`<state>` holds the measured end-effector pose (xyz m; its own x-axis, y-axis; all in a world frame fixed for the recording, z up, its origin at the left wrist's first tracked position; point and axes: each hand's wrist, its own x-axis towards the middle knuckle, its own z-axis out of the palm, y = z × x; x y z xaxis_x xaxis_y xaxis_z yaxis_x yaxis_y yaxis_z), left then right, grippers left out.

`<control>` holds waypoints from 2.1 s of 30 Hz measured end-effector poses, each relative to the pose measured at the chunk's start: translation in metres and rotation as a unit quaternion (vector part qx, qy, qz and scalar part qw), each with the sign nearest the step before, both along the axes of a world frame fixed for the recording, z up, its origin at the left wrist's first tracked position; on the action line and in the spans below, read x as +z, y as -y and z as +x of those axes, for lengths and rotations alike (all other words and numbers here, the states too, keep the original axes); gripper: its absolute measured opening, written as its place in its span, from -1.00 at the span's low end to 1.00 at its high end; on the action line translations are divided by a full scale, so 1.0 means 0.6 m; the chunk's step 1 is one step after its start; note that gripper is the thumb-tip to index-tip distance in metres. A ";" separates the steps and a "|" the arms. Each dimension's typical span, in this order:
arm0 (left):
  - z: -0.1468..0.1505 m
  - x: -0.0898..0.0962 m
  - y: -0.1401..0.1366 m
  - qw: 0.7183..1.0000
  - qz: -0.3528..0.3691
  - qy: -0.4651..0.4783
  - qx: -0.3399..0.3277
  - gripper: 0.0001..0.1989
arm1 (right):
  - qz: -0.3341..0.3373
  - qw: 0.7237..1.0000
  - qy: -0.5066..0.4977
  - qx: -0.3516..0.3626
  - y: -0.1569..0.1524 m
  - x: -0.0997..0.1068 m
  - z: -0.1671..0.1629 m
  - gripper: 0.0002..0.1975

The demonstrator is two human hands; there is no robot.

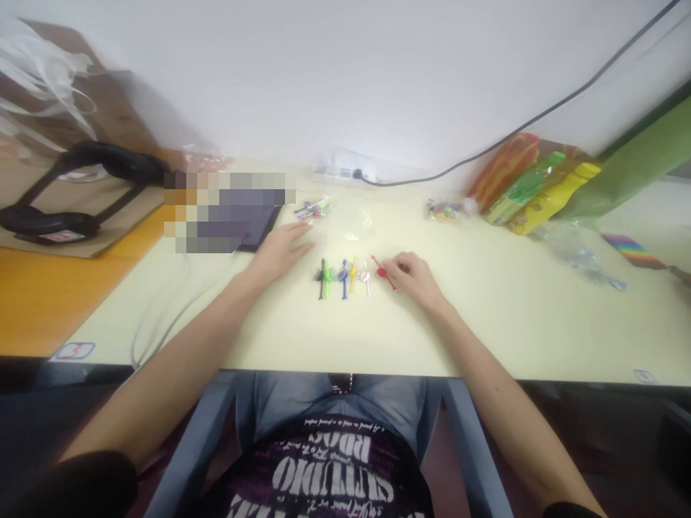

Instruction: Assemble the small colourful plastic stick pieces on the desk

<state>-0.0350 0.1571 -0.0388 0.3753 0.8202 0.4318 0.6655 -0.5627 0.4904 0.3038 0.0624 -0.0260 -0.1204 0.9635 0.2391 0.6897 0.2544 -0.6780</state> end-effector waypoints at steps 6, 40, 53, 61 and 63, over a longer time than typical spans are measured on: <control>-0.001 -0.020 -0.016 1.000 0.004 -0.018 0.007 -0.62 | 0.004 1.000 0.006 -0.011 0.002 0.004 0.000 -0.53; 0.072 0.055 0.077 0.948 0.298 0.099 -0.045 -0.96 | -0.096 0.888 -0.448 0.050 -0.006 0.002 0.001 -0.56; 0.086 0.049 0.085 0.940 -0.089 0.316 -0.094 -0.52 | -0.119 0.898 -0.413 0.093 0.007 0.014 0.002 -0.63; 0.105 0.050 0.108 0.919 -0.237 0.307 -0.074 -0.58 | -0.141 0.923 -0.334 0.126 0.015 0.020 -0.001 -0.54; 0.105 0.051 0.111 0.921 -0.239 0.300 -0.058 -0.60 | -0.133 0.929 -0.325 0.114 0.017 0.023 -0.005 -0.54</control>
